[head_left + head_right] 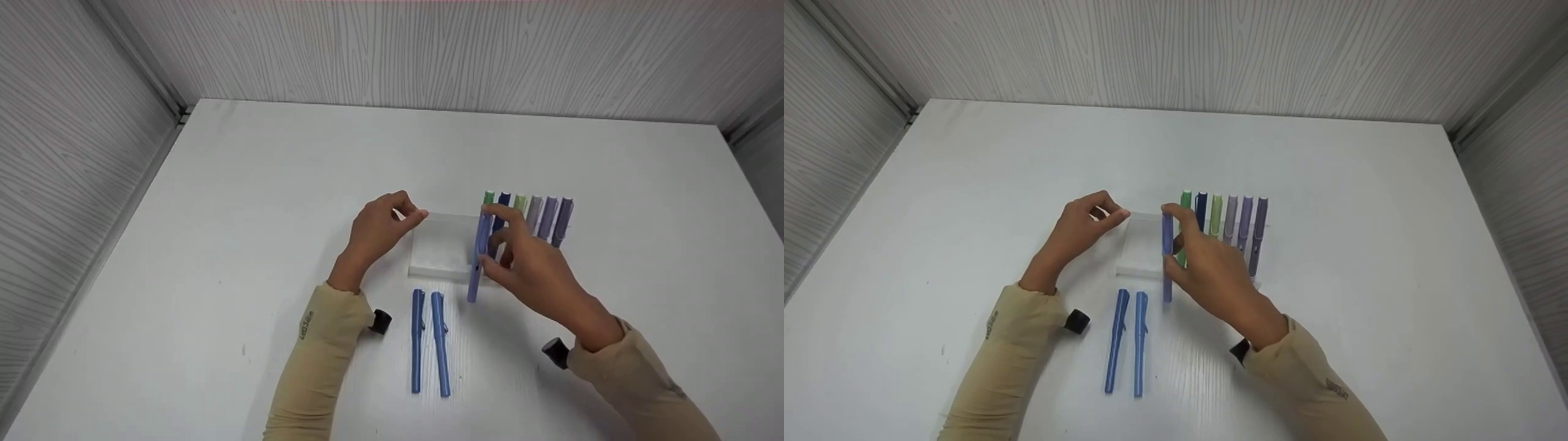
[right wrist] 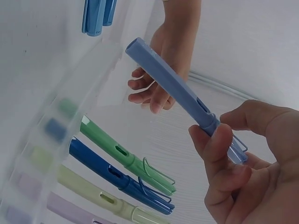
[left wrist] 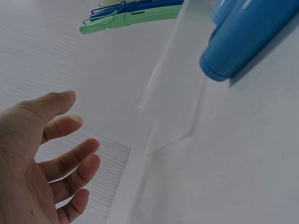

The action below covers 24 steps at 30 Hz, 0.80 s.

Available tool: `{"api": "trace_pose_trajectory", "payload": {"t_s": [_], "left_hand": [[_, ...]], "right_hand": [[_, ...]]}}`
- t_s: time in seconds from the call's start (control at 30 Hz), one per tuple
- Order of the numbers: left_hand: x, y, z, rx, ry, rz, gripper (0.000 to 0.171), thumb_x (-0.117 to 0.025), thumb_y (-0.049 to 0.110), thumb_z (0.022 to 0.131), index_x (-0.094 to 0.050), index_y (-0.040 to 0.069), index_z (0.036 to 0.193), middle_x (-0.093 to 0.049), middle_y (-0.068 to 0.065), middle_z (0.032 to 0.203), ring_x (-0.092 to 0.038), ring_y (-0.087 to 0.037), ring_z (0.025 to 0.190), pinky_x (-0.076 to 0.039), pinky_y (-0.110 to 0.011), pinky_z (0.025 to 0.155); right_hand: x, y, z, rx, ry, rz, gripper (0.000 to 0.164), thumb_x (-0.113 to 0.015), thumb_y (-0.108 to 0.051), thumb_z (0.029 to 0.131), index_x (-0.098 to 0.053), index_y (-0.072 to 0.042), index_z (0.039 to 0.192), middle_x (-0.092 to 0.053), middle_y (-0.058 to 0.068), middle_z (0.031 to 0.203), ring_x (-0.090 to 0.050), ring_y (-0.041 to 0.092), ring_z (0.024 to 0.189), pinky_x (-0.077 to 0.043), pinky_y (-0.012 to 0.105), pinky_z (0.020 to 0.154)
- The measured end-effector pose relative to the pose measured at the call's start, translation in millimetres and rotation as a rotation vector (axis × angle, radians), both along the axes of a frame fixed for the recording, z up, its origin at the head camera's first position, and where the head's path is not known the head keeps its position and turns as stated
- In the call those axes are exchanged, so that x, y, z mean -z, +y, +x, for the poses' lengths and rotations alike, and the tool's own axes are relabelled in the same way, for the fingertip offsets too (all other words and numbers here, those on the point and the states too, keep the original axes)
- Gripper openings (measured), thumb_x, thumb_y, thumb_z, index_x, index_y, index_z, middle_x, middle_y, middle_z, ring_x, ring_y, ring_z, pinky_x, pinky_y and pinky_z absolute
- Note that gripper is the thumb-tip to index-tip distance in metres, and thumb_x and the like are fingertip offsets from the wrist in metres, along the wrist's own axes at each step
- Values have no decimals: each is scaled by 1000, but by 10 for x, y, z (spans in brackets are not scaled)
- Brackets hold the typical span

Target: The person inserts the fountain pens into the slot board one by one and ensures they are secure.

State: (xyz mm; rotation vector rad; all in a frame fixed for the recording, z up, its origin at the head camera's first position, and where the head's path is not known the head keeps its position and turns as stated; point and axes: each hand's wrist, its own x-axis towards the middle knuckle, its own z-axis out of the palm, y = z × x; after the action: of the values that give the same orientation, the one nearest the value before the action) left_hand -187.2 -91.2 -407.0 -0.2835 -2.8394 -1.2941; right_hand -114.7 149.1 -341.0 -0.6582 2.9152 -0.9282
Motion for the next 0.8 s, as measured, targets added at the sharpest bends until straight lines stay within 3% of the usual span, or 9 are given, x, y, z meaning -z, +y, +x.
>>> {"api": "trace_pose_trajectory", "payload": {"t_s": [0.2,0.8], "left_hand": [[7,9,-7,5,-1,-5,26,-64,42,91,-64,16,89,-69,1,98,-61,-18,88,-49,-33,74],[-15,4,-10,-11,-17,-21,26,-64,42,91,-65,16,89,-68,1,96,-62,-17,89,-50,-33,74]], "right_hand": [[4,-7,-28,15,21,-14,67,-66,-10,90,-27,-16,143,-67,7,96,-57,12,66,-46,24,56],[167,-70,-132,39,270,28,64,-67,-10,88,-29,-16,139,-68,11,98,-50,12,55,-41,25,50]]}}
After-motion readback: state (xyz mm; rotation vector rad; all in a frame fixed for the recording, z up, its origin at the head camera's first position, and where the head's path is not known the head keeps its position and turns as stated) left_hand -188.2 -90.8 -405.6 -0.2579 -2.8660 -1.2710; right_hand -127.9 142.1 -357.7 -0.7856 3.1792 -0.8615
